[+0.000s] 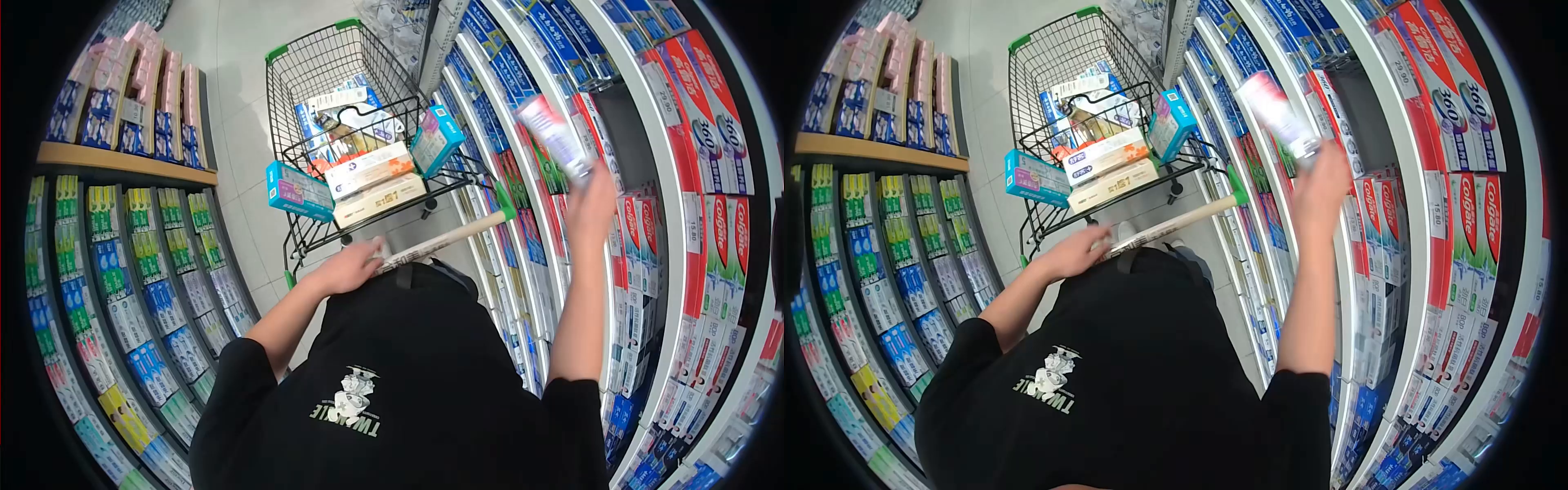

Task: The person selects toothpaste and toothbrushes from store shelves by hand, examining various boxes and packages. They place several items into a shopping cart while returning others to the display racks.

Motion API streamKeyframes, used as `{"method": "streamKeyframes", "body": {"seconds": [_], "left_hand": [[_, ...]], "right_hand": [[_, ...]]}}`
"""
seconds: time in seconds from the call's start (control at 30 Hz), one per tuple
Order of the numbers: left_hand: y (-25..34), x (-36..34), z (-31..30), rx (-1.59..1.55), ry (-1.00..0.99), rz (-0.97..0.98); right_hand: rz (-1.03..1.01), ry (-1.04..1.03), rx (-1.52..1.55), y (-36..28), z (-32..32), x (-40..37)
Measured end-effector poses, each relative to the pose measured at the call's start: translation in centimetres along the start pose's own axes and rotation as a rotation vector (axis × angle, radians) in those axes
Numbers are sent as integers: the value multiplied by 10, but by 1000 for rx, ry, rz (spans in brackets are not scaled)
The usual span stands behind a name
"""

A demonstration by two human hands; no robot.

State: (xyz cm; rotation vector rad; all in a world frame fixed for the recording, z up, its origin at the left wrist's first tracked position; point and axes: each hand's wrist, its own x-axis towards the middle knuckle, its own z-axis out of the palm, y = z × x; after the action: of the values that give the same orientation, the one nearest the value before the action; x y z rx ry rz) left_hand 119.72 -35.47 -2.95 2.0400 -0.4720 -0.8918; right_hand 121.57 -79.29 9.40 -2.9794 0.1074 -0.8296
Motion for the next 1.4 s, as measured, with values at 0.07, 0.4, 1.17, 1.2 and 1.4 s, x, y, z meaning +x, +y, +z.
{"method": "streamKeyframes", "body": {"seconds": [0.07,0.4,1.17,1.2,1.4], "left_hand": [[24,6,-6,26,389,88],[0,59,-41,519,395,334],[-102,172,-55,781,363,247],[-105,174,-50,777,399,272],[-49,143,0,527,518,364]], "right_hand": [[31,-294,202,-50,2,-24],[-392,-316,317,-164,75,-61],[-168,-660,498,-130,91,-157],[-172,-686,509,-127,90,-157],[41,-433,758,-121,75,-150]]}}
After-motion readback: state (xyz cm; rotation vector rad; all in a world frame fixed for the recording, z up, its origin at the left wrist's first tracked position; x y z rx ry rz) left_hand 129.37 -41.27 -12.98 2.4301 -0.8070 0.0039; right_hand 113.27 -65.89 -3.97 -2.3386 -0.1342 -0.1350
